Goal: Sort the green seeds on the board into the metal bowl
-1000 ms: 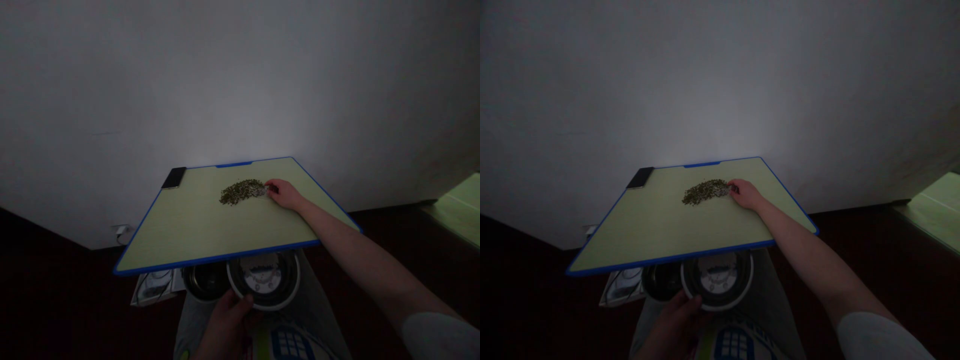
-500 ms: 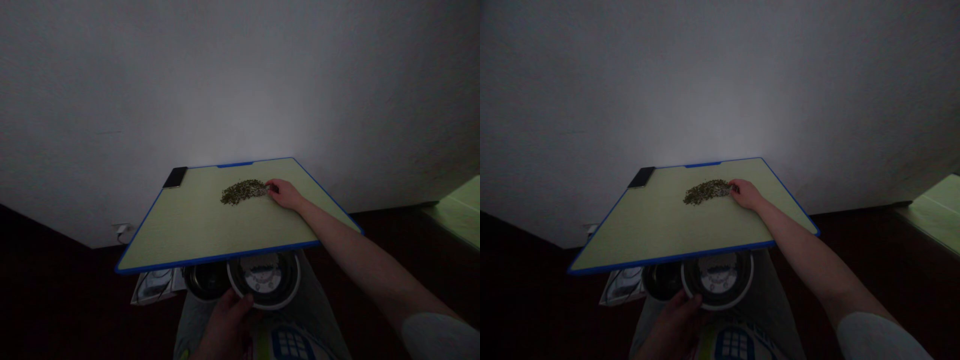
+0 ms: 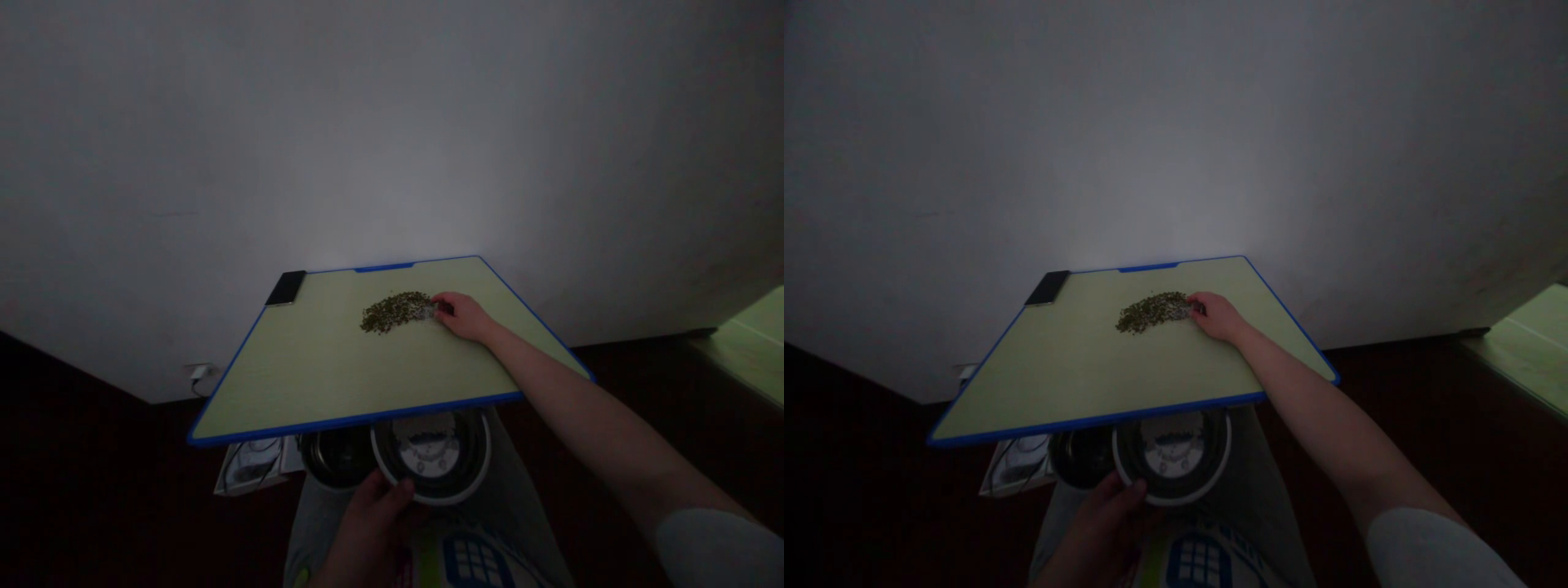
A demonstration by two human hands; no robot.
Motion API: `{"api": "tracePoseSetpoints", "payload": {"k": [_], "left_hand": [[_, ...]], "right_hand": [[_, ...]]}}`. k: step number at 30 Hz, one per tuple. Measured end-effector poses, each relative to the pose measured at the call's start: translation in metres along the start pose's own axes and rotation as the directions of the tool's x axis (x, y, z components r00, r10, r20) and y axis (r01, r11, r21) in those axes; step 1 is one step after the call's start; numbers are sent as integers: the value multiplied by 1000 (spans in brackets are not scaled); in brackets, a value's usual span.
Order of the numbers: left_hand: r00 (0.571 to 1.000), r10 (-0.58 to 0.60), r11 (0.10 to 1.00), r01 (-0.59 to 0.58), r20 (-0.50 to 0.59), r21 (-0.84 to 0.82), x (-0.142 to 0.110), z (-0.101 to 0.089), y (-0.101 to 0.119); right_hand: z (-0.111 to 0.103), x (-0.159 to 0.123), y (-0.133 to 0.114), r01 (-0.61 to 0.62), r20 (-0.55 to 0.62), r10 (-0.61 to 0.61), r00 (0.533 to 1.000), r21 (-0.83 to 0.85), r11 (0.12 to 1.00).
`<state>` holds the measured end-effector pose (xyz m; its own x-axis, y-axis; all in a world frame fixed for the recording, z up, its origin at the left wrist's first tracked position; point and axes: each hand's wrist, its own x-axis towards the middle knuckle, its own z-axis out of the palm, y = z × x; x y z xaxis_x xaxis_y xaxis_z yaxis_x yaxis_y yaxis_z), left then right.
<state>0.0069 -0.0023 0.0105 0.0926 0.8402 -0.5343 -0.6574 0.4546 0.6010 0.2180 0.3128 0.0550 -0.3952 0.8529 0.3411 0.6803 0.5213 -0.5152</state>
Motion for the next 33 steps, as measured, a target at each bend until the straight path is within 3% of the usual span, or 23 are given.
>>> {"api": "tracePoseSetpoints", "payload": {"k": [16, 33], "left_hand": [[1000, 11, 1000, -11, 29, -11, 0, 0, -1], [999, -9, 1000, 10, 42, -22, -5, 5, 4]], "right_hand": [[5, 6, -3, -8, 23, 10, 1000, -61, 998], [6, 10, -8, 75, 73, -73, 995, -31, 997]]}}
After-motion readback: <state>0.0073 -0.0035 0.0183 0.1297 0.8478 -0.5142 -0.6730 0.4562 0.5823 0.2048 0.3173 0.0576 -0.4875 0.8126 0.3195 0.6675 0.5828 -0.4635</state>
